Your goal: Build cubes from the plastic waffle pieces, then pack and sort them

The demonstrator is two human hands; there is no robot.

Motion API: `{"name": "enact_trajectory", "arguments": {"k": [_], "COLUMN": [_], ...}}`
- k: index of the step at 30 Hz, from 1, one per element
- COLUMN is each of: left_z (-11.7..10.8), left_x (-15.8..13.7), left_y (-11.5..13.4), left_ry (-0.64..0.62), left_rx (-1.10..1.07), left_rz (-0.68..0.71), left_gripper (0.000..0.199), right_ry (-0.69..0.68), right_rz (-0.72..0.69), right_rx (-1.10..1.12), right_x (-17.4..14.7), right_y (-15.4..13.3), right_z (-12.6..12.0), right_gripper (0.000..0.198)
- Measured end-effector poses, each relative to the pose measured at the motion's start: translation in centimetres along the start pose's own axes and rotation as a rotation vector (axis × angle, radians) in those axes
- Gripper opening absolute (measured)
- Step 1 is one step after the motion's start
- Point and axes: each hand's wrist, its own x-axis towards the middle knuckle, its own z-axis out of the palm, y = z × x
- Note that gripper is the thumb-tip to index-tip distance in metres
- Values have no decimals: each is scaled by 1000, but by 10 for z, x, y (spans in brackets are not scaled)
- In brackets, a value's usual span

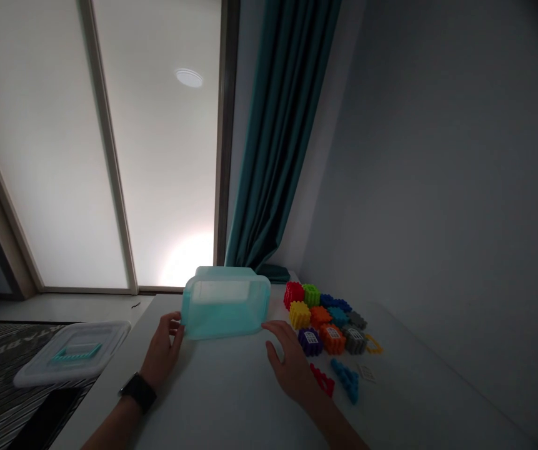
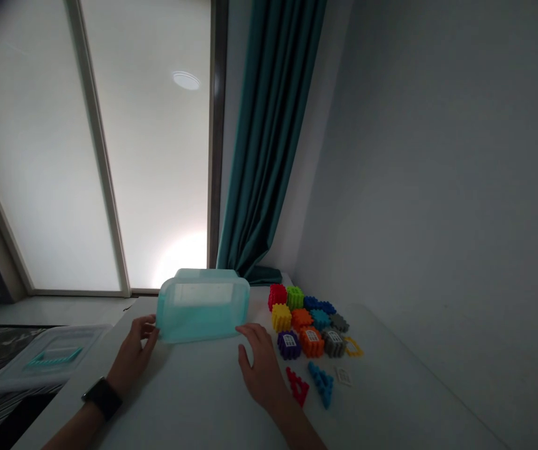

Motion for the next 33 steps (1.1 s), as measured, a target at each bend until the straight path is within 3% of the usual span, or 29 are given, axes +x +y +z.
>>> {"name": "enact_trajectory", "arguments": {"k": [5,7,13,21,33], "left_z": [1,2,4,1,-1], "left_x": [-1,1,4,3,3], "left_y": [0,-1,-4,4,17], "left_ry": [-77,-83,-117,-94,-97], "left_rx": [-37,-31,-15,-84,-319], "left_rz": [-97,-100,-125,-136,-219], "left_gripper": [49,53,59,62,57], "right_ry": [-27,-70,-203,-369,-352], "right_rz": [31,103,223,317,309], "right_rx": [-183,-364,-552,-785,-802], "right_x": [36,59,123,153,148], "right_y": [30,48,98,118,108], "right_z": [-26,-43,-76,-52,-43], "right_gripper": [41,47,54,35,35]}}
